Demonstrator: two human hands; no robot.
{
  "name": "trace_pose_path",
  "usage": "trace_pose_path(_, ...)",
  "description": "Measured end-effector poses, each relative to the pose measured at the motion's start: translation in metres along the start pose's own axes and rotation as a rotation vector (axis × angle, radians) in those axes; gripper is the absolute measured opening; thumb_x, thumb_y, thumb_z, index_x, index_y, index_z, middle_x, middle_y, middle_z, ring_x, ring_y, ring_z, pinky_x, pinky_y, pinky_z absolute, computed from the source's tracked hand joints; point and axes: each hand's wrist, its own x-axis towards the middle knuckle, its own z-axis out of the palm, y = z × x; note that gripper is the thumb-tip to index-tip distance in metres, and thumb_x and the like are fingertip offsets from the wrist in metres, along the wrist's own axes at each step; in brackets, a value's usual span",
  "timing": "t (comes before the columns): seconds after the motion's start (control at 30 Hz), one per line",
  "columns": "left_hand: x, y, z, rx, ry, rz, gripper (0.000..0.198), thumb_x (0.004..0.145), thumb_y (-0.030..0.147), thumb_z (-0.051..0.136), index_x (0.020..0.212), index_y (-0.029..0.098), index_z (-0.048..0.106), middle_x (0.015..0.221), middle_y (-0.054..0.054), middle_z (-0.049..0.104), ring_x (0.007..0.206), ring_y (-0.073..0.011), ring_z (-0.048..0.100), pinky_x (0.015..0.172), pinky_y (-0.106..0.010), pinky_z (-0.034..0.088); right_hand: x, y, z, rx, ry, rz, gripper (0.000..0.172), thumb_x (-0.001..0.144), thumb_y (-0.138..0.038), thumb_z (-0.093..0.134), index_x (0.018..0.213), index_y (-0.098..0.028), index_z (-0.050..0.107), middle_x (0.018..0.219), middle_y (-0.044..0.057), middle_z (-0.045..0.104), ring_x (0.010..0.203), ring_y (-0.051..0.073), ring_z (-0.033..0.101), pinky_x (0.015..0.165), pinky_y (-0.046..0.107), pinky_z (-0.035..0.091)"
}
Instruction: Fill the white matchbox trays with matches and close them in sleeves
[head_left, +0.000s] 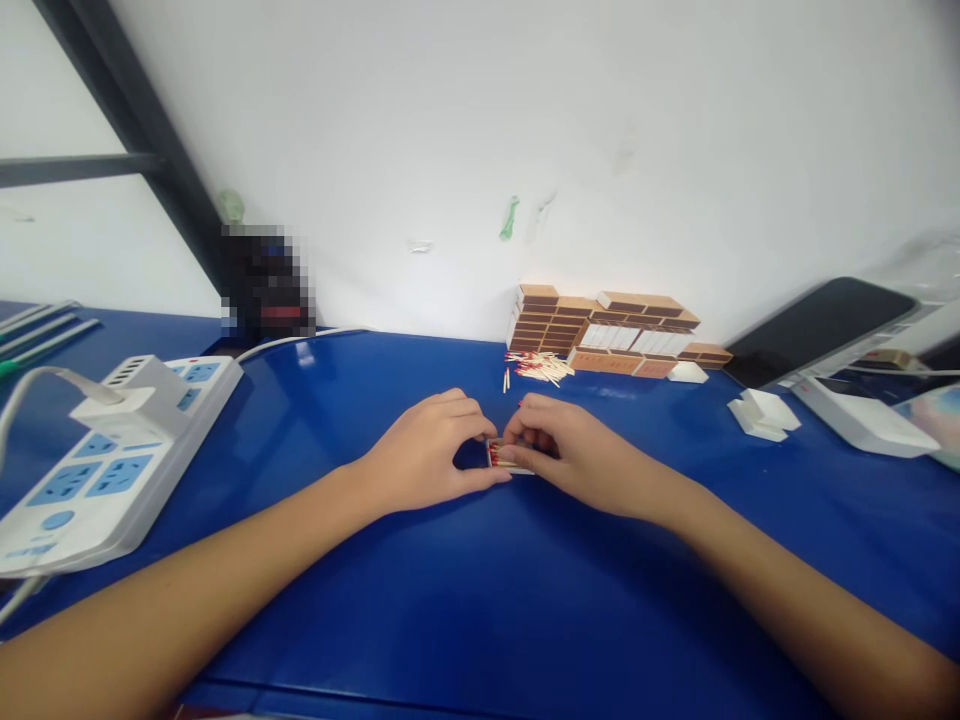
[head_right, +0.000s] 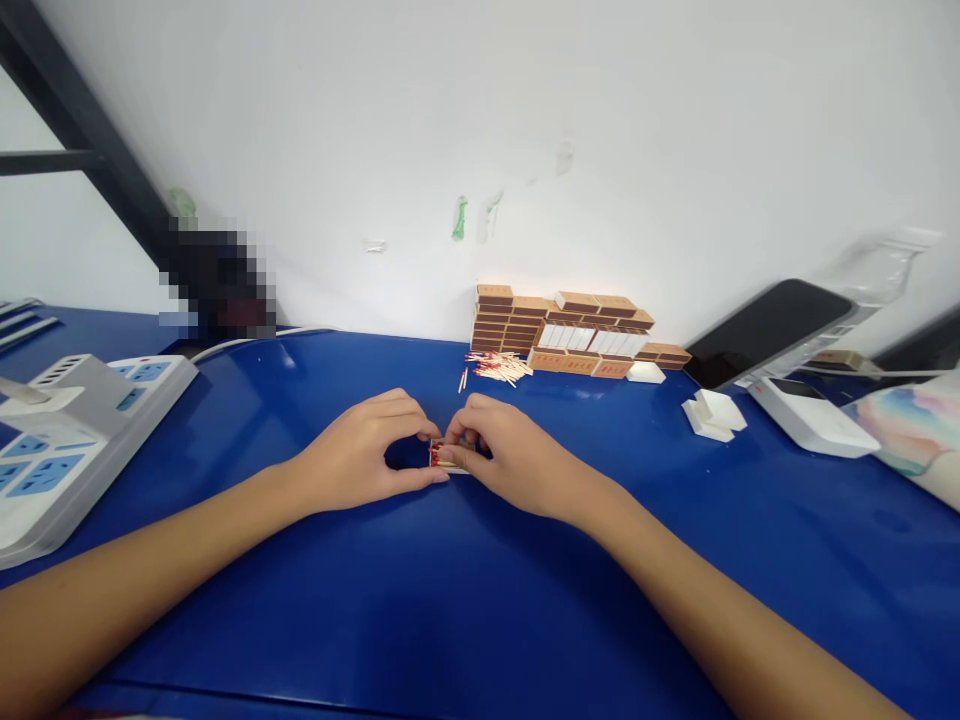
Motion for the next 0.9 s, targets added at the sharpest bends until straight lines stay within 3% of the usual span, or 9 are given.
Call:
trace_pose_path(0.2,0.000,-0.001,-0.001,0.000,-0.010,0.001,0.033,0.092,0.049,0.074,0.100,0.017,0.072,0.094,-0.003,0.072,0.090,-0.0199,0.061,0.084,-0.036,0.050,-0.001,0.004,-0.001,-0.055,0.005,-0.039,0.020,0.104,-0.035,0.057,0.092,-0.022,0.064,0.090,0.002,0.060,0.077,0.016,0.055,0.069,0.030,0.042)
trace_pose_path(0.3,-0.001,-0.001,-0.001,0.004,-0.005,-0.004,0.033,0.092,0.050,0.074,0.102,0.018,0.073,0.095,-0.004,0.072,0.091,-0.0206,0.061,0.084,-0.036,0.051,-0.001,0.015,-0.007,-0.085,0.113,-0.057,0.019,0.105,-0.035,0.055,0.094,-0.022,0.063,0.092,0.003,0.061,0.078,0.017,0.055,0.069,0.030,0.043)
trace_pose_path(0.43,-0.001,0.000,-0.001,-0.010,0.029,0.007,0.033,0.090,0.048,0.076,0.104,0.018,0.074,0.097,-0.005,0.073,0.091,-0.0207,0.063,0.085,-0.037,0.052,0.003,0.036,-0.015,-0.196,0.285,0.024,0.020,0.102,-0.036,0.059,0.089,-0.021,0.062,0.088,0.004,0.061,0.074,0.018,0.055,0.068,0.032,0.041)
trace_pose_path(0.9,0.001,0.001,-0.008,-0.056,0.063,-0.154,0.030,0.085,0.049,0.080,0.095,0.021,0.074,0.090,-0.001,0.070,0.087,-0.0188,0.061,0.081,-0.035,0.049,-0.001,0.046,-0.026,-0.290,0.352,0.070,0.021,0.100,-0.034,0.058,0.083,-0.021,0.060,0.079,0.004,0.062,0.070,0.019,0.054,0.065,0.032,0.036)
